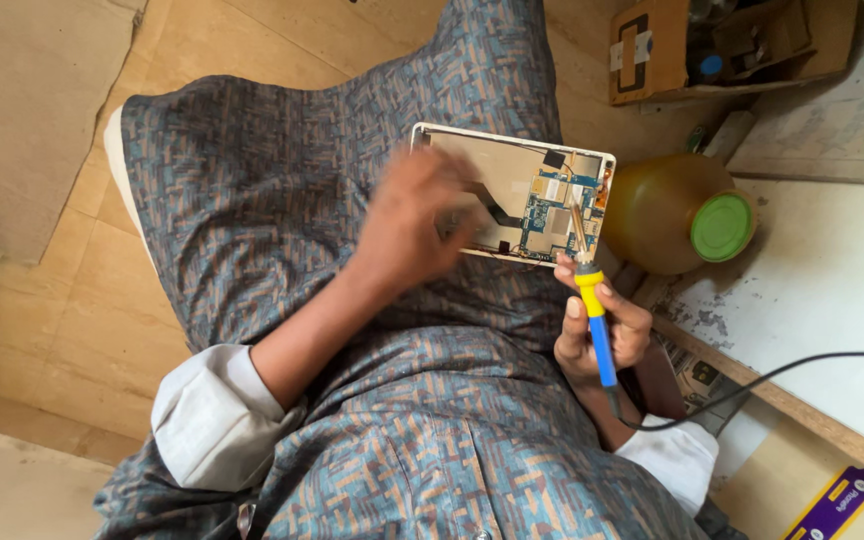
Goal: The person sits in a chair holding an opened tablet on their lap and uses a soldering iron to desolder components on the exposed motherboard, working around the battery connector. They then lift the motherboard out of the tablet housing and hold it up, turning it to view both sides.
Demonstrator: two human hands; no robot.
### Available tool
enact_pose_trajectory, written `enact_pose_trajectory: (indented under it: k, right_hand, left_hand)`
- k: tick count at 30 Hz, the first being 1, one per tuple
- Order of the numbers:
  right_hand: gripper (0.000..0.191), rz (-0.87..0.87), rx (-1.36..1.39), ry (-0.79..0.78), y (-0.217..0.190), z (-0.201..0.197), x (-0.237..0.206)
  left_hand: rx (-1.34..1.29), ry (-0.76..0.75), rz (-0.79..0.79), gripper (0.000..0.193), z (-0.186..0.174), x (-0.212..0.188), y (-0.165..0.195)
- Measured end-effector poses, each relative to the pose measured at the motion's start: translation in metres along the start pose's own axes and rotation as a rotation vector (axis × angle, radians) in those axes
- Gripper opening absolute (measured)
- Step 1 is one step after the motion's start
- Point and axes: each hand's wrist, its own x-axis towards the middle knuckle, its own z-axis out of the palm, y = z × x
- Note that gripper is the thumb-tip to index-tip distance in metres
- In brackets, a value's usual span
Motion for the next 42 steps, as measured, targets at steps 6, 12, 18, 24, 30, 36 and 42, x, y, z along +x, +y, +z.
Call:
enact_pose_trajectory:
  k: [6, 12, 18, 24, 30, 36, 42]
  right_hand:
    - [0.026, 0.019, -0.030, 0.024, 0.002, 0.000, -0.001]
    - [0.027, 0.055, -0.023, 0.011, 0.001, -0.010, -0.015]
    - [0.027, 0.050, -0.026, -0.004, 0.002, -0.022, -0.022]
    - [0.027, 0.026, -0.105, -0.006, 0.003, -0.021, -0.024]
    - [0.028, 0.037, -0.181, -0.043, -0.001, -0.024, -0.028]
    - [0.026, -0.027, -0.307, -0.047, -0.002, -0.020, -0.025]
    - [0.025, -0.106, -0.378, -0.054, -0.002, -0.018, -0.020]
  left_hand:
    - [-0.095, -0.096, -0.313, 0.086, -0.003, 0.009, -0.011]
    - [-0.049, -0.089, -0.482, 0.072, 0.000, -0.005, -0.006]
    - [-0.003, 0.018, -0.378, 0.062, 0.008, -0.009, -0.003]
    - [0.022, 0.011, -0.288, 0.027, 0.020, -0.016, 0.010]
    - [0.059, -0.070, -0.335, 0.026, 0.027, -0.022, 0.024]
    - [0.114, -0.094, -0.347, 0.028, 0.029, -0.019, 0.027]
    - [0.099, -0.086, -0.360, 0.029, 0.030, -0.018, 0.031]
